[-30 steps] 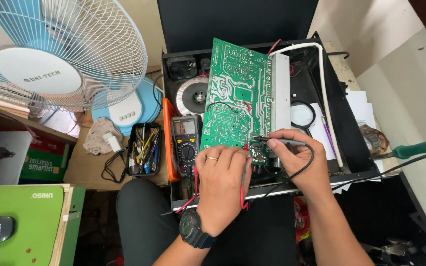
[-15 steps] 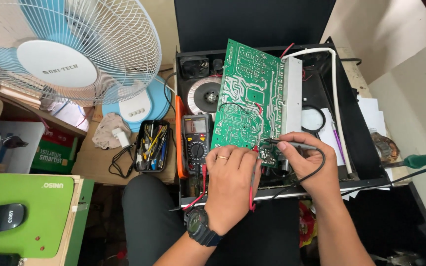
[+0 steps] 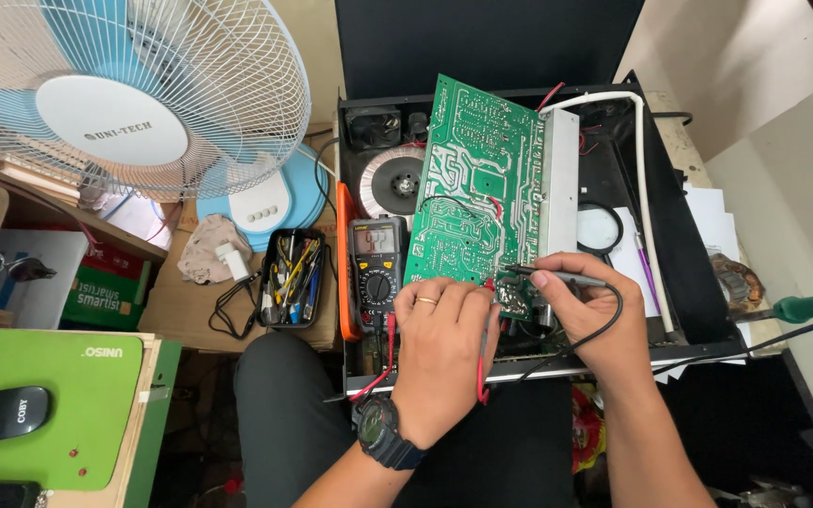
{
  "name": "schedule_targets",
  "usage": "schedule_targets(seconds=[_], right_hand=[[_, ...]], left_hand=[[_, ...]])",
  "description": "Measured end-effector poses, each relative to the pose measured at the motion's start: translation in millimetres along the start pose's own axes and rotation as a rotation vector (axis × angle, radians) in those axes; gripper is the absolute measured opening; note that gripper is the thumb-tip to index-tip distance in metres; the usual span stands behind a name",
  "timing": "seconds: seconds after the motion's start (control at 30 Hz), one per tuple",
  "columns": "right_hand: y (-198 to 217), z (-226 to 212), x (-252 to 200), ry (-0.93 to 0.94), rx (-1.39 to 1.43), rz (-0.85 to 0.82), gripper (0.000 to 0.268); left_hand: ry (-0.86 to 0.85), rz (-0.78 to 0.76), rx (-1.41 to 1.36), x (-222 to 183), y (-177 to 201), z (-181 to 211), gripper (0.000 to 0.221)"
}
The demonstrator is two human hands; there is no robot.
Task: Testing a circuit board inside an electronic device using a multimeter to check for continuity or voltage.
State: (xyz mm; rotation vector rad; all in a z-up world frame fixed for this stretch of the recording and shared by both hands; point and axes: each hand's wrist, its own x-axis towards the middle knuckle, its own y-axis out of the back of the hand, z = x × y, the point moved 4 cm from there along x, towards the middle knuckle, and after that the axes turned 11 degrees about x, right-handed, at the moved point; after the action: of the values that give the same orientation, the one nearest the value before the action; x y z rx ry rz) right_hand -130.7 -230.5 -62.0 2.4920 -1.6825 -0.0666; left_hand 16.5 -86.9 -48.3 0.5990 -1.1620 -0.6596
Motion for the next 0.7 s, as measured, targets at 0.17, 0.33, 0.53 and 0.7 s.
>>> schedule_targets(seconds=[0.17,0.33,0.53,0.7], right_hand=[[0.1,-1.0,-0.7,-0.001,-0.007,-0.002,0.014],[-0.1,-2.4,-1.1,-0.005,-0.009,-0.002,0.014],[0.1,-1.7,-0.7,-0.010,0.001,-0.004,0.015],[1.0,0.8,0.3,0.006,-0.009,-0.009,0.014]], left_hand=[[0.002,0.000,0.003,0.0,0.3,0.0,0.006],[0.004,-0.002,0.003,-0.2,0.1,0.3,0.006],[0.003,-0.001,0.007,-0.2,0.2,0.3,0.006],[0.004,-0.005,0.008,-0.3,-0.5,0.3,0.007]])
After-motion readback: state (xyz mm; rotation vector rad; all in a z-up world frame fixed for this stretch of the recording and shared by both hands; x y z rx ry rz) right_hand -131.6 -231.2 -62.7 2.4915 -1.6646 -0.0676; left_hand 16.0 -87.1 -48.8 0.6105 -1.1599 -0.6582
